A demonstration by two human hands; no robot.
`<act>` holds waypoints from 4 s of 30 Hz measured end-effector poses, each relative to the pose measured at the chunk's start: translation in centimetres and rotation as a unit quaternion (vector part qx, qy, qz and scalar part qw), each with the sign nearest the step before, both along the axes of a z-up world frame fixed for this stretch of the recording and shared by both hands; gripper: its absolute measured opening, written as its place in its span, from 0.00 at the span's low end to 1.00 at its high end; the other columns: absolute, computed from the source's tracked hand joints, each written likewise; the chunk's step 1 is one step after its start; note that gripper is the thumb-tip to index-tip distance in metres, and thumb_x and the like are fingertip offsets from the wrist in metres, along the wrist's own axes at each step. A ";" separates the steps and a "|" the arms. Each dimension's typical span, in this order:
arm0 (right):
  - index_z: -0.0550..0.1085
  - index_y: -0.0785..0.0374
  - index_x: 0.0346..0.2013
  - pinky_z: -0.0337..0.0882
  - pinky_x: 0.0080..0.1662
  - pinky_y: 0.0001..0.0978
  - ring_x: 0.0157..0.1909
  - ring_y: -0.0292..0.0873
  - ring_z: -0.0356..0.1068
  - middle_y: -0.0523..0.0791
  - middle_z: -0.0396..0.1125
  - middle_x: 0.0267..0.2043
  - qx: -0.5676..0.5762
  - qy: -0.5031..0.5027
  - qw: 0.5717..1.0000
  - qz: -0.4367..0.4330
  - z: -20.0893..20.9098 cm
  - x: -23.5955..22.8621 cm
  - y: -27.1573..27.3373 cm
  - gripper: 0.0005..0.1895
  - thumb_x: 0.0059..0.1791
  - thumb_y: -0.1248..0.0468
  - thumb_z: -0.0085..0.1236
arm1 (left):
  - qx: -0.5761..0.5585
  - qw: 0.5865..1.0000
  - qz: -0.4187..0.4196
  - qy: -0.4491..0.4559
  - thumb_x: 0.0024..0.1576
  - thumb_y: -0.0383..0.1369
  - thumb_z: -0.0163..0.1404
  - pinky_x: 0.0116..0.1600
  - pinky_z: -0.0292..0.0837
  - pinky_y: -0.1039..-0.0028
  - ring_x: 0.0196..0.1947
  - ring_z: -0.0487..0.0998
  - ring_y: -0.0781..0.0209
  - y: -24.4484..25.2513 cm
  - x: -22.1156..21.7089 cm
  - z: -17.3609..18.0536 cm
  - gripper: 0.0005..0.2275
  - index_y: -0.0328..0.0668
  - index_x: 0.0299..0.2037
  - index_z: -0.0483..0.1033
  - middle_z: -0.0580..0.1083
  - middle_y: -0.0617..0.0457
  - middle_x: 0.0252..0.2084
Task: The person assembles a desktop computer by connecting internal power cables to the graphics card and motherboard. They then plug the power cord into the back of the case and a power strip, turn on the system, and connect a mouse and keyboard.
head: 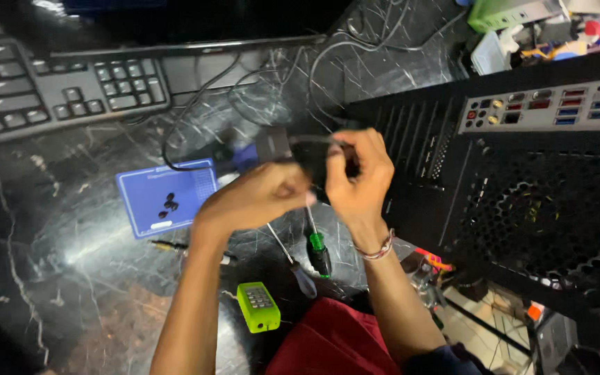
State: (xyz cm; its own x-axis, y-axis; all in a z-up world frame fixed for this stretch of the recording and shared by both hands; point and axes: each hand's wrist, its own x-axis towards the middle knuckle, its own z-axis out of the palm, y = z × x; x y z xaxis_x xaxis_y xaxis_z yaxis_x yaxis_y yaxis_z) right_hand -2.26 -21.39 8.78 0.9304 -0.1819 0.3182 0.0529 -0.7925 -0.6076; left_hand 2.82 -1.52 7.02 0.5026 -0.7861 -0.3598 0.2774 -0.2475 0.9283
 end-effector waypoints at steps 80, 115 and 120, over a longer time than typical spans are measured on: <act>0.65 0.66 0.55 0.73 0.42 0.35 0.33 0.41 0.73 0.49 0.72 0.31 0.452 0.088 0.882 0.099 6.7 -16.5 -4.1 0.12 0.58 0.65 0.50 | -0.075 0.908 0.390 -0.137 0.64 0.31 0.57 0.37 0.80 0.67 0.29 0.84 0.59 -9.6 -17.0 6.4 0.04 0.43 0.45 0.82 0.81 0.50 0.30; 0.71 0.68 0.50 0.73 0.35 0.33 0.29 0.42 0.75 0.49 0.75 0.27 0.310 -0.102 0.940 0.102 19.1 -31.5 -46.3 0.11 0.54 0.70 0.58 | -0.082 0.799 0.384 -0.455 0.59 0.28 0.62 0.30 0.75 0.70 0.25 0.80 0.55 -48.3 -33.3 23.6 0.08 0.39 0.46 0.80 0.81 0.46 0.32; 0.75 0.63 0.60 0.76 0.35 0.34 0.28 0.45 0.75 0.47 0.77 0.28 0.164 -0.112 0.969 0.146 21.3 -30.9 -47.7 0.21 0.52 0.72 0.59 | 0.002 0.737 0.401 -0.544 0.59 0.32 0.62 0.27 0.73 0.70 0.19 0.78 0.58 -48.6 -33.3 23.5 0.07 0.44 0.41 0.78 0.81 0.55 0.26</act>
State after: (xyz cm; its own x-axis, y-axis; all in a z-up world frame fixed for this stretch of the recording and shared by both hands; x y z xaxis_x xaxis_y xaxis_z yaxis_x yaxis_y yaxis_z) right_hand -33.21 -69.05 30.11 0.8716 -0.0465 0.4880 0.4057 -0.4904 -0.7713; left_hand -30.50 -50.13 30.54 0.7974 -0.0793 0.5982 -0.5724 -0.4130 0.7083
